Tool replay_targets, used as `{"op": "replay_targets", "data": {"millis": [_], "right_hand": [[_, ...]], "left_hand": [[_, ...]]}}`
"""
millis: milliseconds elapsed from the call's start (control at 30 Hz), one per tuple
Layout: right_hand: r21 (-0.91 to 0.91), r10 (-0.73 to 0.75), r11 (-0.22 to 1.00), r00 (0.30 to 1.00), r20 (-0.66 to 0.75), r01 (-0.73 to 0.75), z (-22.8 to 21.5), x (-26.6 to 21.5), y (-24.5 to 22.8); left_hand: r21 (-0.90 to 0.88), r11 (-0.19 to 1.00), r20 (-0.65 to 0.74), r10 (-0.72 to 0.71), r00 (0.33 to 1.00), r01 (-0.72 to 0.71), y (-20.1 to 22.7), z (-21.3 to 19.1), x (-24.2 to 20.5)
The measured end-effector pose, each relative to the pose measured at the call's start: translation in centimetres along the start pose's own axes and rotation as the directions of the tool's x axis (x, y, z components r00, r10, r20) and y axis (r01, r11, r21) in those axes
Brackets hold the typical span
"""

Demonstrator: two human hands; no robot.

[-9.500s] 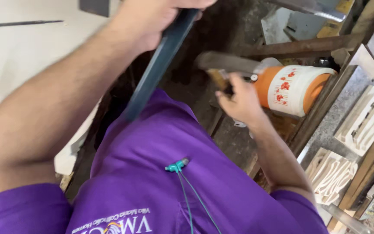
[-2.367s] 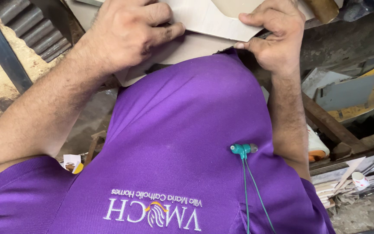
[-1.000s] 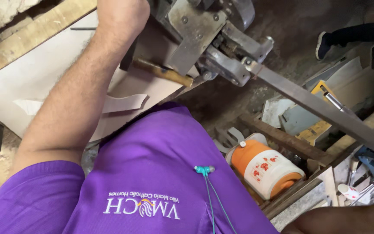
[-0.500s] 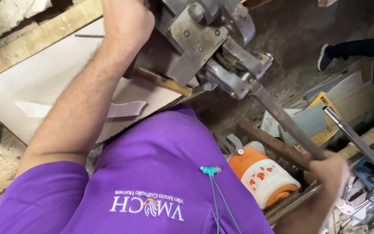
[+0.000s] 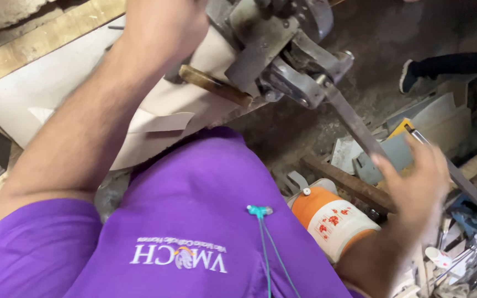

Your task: The person uses a hammer to strike a small metal strip held against a wooden workbench. They repeatedly adjust the metal strip's position and orientation, tapping it with the hammer to shape or flatten it. The person also uses a metal file to smooth the edges of the strip between hammering sessions.

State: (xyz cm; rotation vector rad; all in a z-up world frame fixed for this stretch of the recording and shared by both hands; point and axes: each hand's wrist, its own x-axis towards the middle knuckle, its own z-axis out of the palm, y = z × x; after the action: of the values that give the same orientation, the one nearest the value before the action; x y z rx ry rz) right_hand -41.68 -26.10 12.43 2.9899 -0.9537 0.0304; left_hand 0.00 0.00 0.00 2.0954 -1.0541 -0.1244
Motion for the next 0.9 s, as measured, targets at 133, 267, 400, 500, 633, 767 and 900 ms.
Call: {"op": "replay_targets", "data": {"millis": [133, 267, 400, 500, 633, 767, 900], "right_hand": [[0.206, -0.272, 0.919, 0.920, -0.282, 0.335, -0.3, 3.7, -12.4], [-0.015, -0.673, 0.719, 0.692, -0.263, 0.694, -1.0, 5.9, -19.9], [0.307, -0.703, 0.615, 0.681, -0.204, 0.726, 2.1, 6.3, -22.9], [0.580, -0.529, 0.568, 0.799, -0.286, 0.584, 4.7, 6.1, -24.5], [0.892, -0.295, 0.387, 0.948, -0.120, 0.234, 7.5, 4.9, -28.3], [0.905, -0.276, 0.300, 0.936, -0.219, 0.301, 9.6, 3.0, -32.6], [0.819, -0.496, 0.330, 0.824, -0.273, 0.469, 11.5, 4.0, -33.3]], "left_hand": [[0.070, 0.919, 0.049, 0.385, 0.921, -0.388, 5.5, -5.4, -2.7], [0.034, 0.846, 0.247, 0.509, 0.824, -0.533, 8.1, -7.9, -4.7], [0.215, 0.763, 0.209, 0.574, 0.791, -0.610, 8.7, -10.6, -6.9], [0.327, 0.782, -0.065, 0.578, 0.813, -0.531, 7.2, -11.4, -8.4], [-0.217, 0.969, -0.082, 0.104, 0.991, -0.119, 4.9, -9.2, -11.9], [-0.626, 0.753, 0.019, -0.245, 0.969, 0.203, 3.1, -7.0, -14.0], [-0.690, 0.693, -0.057, -0.343, 0.938, 0.211, -0.6, -8.1, -14.1]]}}
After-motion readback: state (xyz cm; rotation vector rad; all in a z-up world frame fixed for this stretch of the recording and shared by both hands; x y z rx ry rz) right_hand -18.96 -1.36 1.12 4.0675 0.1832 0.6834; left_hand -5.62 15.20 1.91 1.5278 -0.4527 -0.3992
